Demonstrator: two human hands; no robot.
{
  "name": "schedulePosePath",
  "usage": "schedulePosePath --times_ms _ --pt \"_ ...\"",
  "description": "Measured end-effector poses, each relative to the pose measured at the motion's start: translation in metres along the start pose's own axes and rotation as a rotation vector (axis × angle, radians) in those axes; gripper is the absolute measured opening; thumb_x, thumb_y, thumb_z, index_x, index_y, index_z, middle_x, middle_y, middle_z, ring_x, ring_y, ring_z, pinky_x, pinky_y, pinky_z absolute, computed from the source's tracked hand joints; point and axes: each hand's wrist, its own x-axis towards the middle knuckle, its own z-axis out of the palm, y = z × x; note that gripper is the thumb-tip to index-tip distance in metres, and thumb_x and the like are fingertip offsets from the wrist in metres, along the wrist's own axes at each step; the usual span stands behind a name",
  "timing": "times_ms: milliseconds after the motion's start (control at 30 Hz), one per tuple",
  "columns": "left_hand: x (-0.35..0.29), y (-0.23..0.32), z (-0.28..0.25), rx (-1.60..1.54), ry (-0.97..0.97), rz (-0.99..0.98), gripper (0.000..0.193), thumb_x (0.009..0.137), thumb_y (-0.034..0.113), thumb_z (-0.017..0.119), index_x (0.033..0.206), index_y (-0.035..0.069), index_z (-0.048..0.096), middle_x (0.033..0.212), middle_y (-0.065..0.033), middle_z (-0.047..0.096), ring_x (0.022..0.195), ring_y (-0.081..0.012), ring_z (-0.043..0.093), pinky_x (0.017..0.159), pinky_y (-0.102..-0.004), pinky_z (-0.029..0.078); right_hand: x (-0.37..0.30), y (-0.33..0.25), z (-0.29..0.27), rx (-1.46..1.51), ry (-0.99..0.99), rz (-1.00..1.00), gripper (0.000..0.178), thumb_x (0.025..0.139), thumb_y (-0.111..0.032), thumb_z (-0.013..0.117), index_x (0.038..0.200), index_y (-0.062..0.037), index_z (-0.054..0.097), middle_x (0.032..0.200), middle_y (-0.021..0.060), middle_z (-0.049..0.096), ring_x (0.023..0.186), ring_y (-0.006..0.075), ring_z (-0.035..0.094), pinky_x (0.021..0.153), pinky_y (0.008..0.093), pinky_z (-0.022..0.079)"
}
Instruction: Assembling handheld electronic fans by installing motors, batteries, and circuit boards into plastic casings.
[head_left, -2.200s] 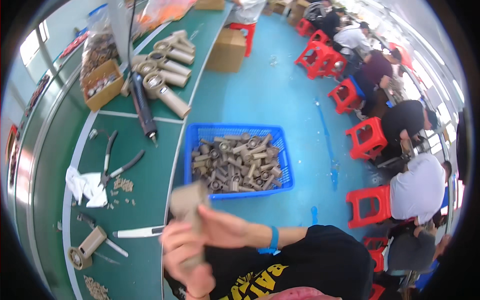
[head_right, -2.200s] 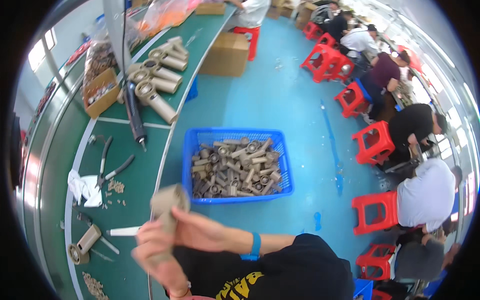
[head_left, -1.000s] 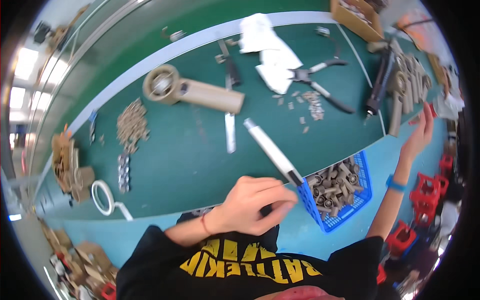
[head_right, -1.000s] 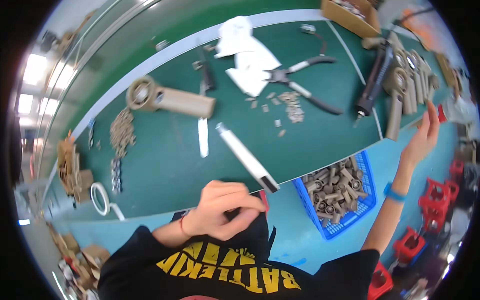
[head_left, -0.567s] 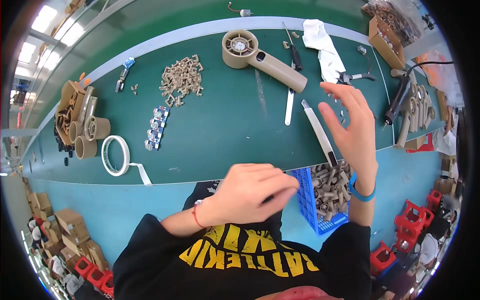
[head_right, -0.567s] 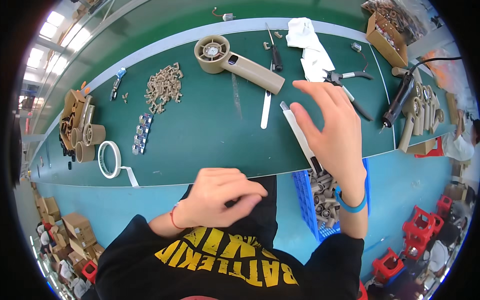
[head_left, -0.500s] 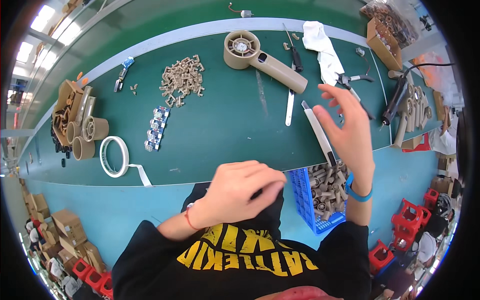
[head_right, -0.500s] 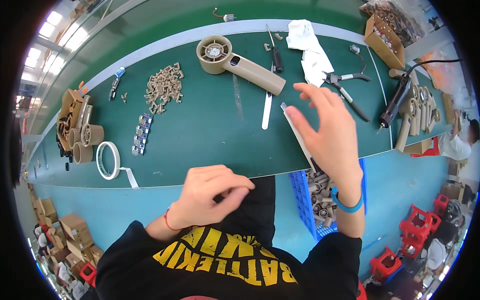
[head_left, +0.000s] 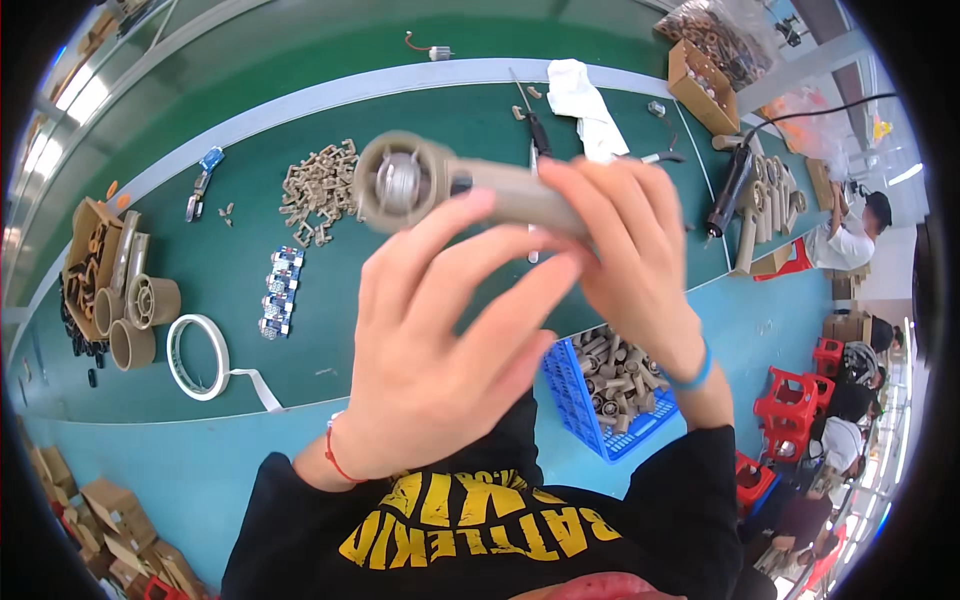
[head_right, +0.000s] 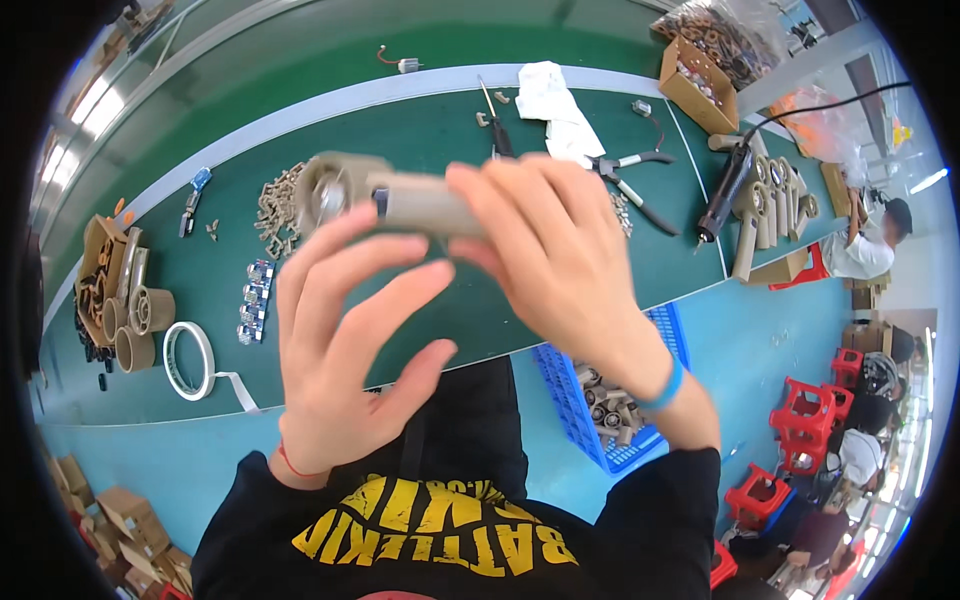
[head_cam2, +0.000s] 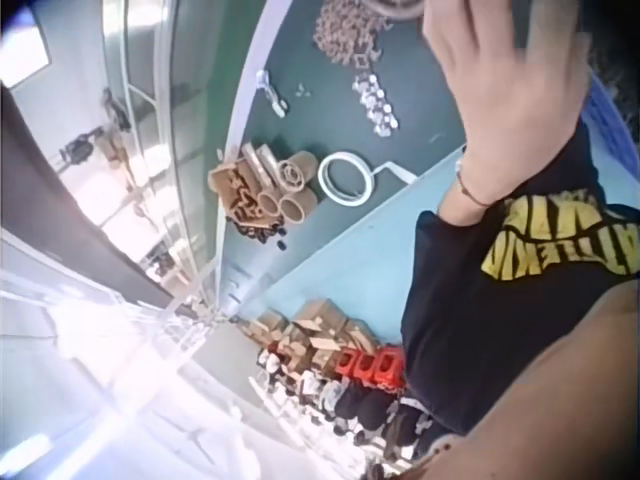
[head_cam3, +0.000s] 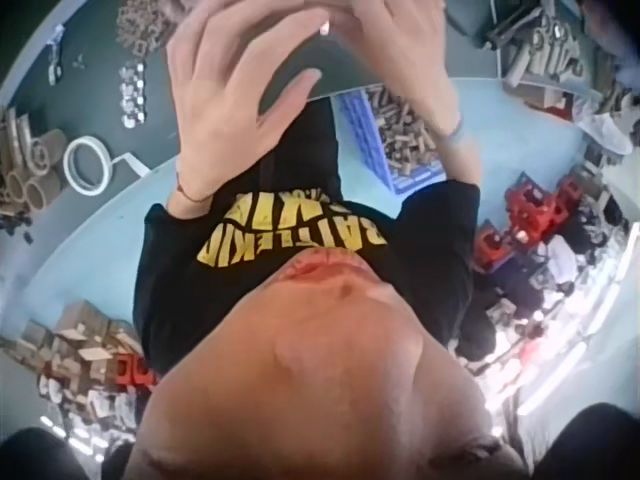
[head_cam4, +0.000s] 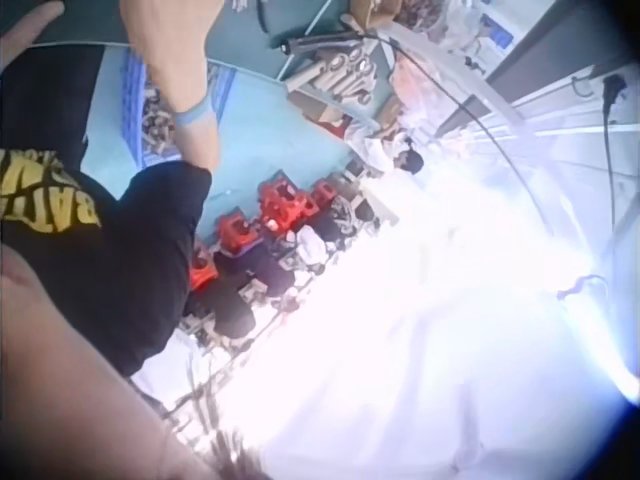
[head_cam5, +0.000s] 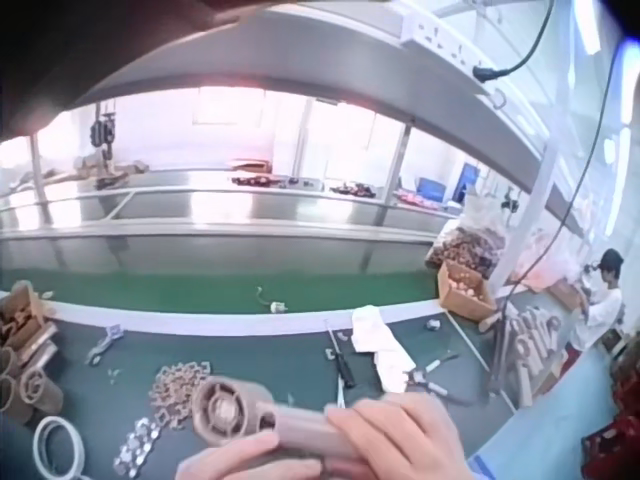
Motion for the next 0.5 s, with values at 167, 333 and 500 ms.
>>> schedulePosePath --times_ms 167,333,500 --pt "0.025 0.009 -0.021 -0.377 -0.685 -0.234 0.059 0.074 0.025 0.081 0.125 0.007 0.058 0.097 -0.0102 0.068 0.087 -0.0316 0.067 0.076 -0.0379 0.051 -0.014 -0.021 -0.068 0.200 -0.181 -0.246 0.041 0.066 -0.016 0.079 0.105 -0.0064 0.069 0.104 0.0071 0.065 0.093 0.0265 0.061 0.075 0.0359 0.050" --pt "-0.015 -0.004 -0.009 -0.792 -0.828 -0.422 0.049 0.076 0.023 0.081 0.116 0.005 0.060 0.082 -0.0068 0.068 0.068 -0.0199 0.065 0.062 -0.0305 0.048 -0.034 0.034 -0.052 0.772 -0.067 0.313 0.047 0.081 -0.031 0.076 0.117 -0.0044 0.062 0.115 0.0132 0.063 0.101 0.0219 0.059 0.082 0.0313 0.046" --pt "-0.052 0.001 0.001 -1.031 -0.898 -0.500 0.037 0.076 0.013 0.079 0.105 0.003 0.059 0.081 -0.0049 0.066 0.068 -0.0105 0.061 0.061 -0.0254 0.046 -0.168 0.252 -0.026 -0.516 -0.101 1.200 0.076 0.085 -0.058 0.059 0.138 -0.0060 0.044 0.123 0.0239 0.057 0.116 0.0385 0.056 0.096 0.0470 0.046"
